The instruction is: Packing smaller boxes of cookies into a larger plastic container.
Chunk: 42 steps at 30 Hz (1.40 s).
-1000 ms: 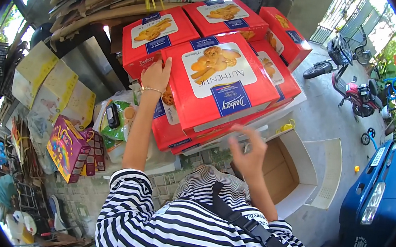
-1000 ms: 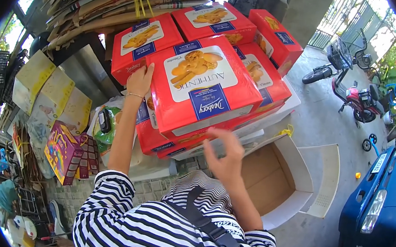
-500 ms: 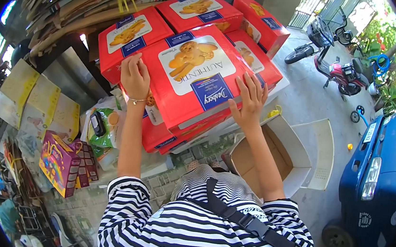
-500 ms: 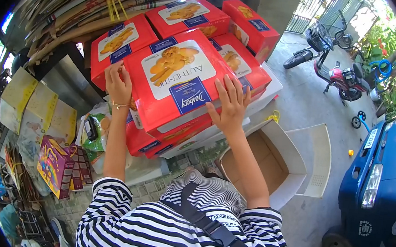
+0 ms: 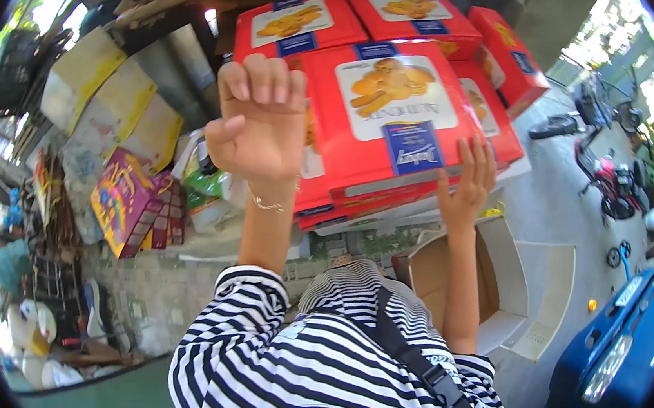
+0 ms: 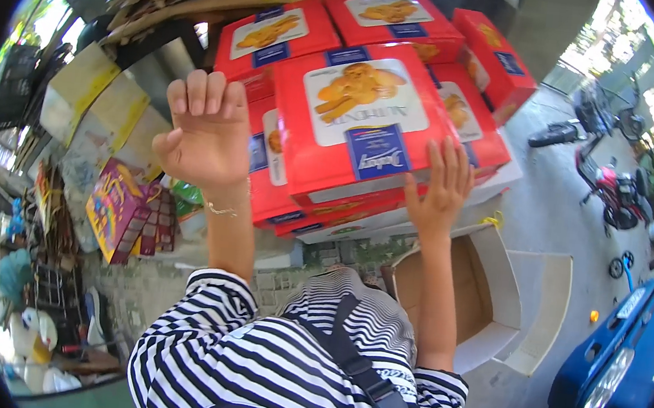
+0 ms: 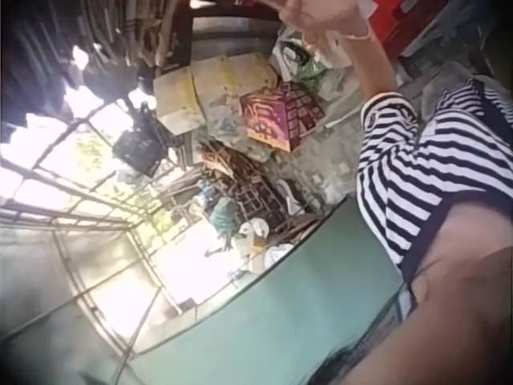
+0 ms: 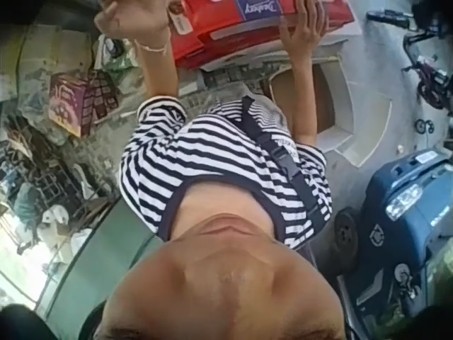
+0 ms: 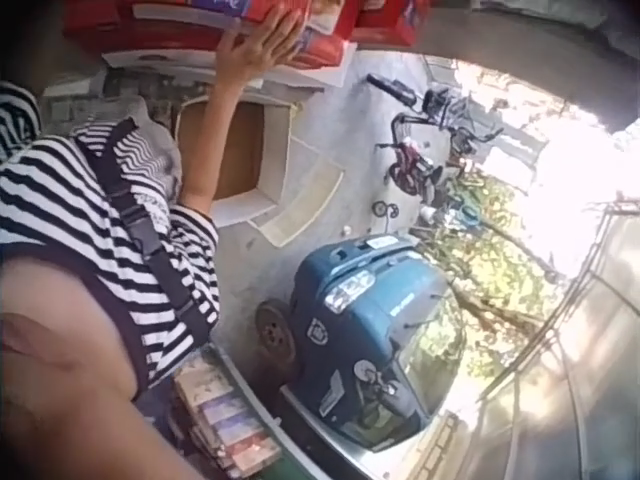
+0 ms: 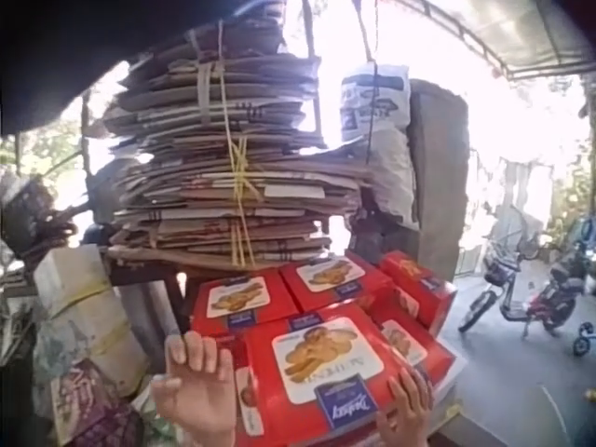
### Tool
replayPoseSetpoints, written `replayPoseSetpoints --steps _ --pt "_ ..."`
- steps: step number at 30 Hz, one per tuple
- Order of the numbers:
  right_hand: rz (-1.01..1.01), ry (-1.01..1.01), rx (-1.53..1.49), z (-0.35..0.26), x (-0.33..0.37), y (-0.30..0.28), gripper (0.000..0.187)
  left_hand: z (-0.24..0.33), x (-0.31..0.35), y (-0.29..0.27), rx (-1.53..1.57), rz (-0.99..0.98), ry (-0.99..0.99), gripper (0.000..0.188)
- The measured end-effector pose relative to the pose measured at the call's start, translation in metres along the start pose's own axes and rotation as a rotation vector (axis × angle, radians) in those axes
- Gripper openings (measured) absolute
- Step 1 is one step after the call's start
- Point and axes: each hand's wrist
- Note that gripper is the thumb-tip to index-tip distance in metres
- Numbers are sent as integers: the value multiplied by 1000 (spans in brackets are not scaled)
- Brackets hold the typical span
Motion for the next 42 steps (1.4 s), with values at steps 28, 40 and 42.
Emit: replayPoseSetpoints --steps 28,40,42 --pt "52 -2 -135 3 -6 5 51 -25 42 48 95 -59 -196 80" --pt "37 9 -207 5 -4 8 48 -34 52 22 252 370 -199 68" --pt "25 15 -249 2 -5 5 48 -37 59 14 184 400 -236 65"
Point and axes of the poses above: each hand's wrist, its own x-axis away from the middle knuckle, its own y-axis out of the palm, z = x × y, and after that the axes turned 3 degrees about y, right-handed
